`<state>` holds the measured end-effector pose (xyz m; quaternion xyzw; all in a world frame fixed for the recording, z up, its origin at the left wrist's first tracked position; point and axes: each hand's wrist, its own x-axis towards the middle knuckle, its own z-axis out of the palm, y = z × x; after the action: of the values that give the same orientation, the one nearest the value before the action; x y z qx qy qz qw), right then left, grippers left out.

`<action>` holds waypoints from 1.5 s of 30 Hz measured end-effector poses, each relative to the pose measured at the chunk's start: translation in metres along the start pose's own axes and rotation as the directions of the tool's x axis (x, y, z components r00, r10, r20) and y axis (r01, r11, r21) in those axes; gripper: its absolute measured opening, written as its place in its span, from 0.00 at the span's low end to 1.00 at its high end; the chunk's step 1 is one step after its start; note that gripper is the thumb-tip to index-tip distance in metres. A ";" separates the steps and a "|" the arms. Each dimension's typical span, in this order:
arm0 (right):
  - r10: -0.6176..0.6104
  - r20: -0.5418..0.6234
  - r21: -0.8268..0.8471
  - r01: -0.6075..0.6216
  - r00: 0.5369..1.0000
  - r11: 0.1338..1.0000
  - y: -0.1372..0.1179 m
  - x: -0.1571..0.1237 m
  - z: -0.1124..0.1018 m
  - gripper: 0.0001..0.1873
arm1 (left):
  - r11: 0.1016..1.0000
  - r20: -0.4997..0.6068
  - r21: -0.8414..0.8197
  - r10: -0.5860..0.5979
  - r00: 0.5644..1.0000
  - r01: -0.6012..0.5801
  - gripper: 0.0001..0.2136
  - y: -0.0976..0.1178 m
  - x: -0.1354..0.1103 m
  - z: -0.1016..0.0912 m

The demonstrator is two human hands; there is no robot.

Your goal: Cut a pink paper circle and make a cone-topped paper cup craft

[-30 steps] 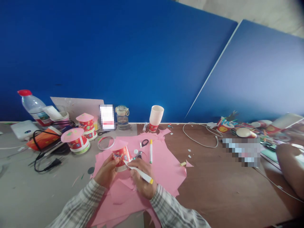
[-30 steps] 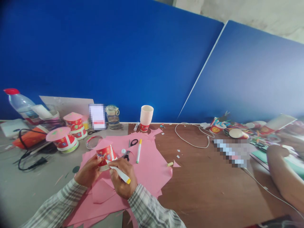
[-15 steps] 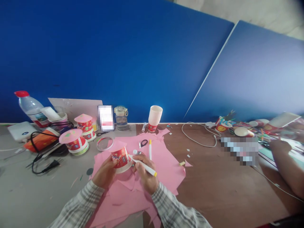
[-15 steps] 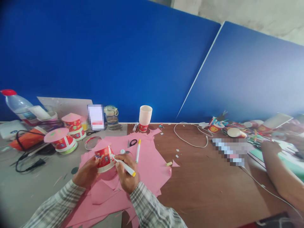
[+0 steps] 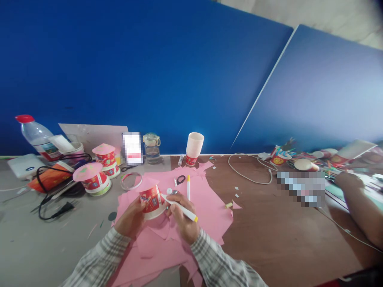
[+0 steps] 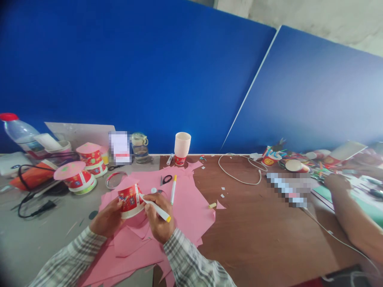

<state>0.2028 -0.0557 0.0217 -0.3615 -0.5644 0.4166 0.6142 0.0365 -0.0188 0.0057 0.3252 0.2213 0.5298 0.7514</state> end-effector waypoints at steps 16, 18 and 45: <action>-0.026 0.002 -0.023 0.026 1.000 0.999 0.000 0.001 -0.002 0.11 | 0.999 0.038 0.009 -0.035 0.999 0.035 0.17 0.002 -0.002 0.005; -0.025 0.004 -0.023 0.025 1.000 0.999 0.000 0.001 -0.002 0.10 | 0.999 0.036 0.013 -0.039 0.999 0.038 0.17 0.002 -0.002 0.005; -0.071 0.045 -0.167 0.077 0.996 0.983 -0.002 -0.005 0.001 0.10 | 0.998 -0.150 -0.045 0.029 0.988 -0.036 0.14 0.002 0.002 0.000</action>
<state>0.2018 -0.0608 0.0217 -0.3827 -0.6224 0.3511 0.5855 0.0359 -0.0163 0.0074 0.2702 0.2590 0.5698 0.7316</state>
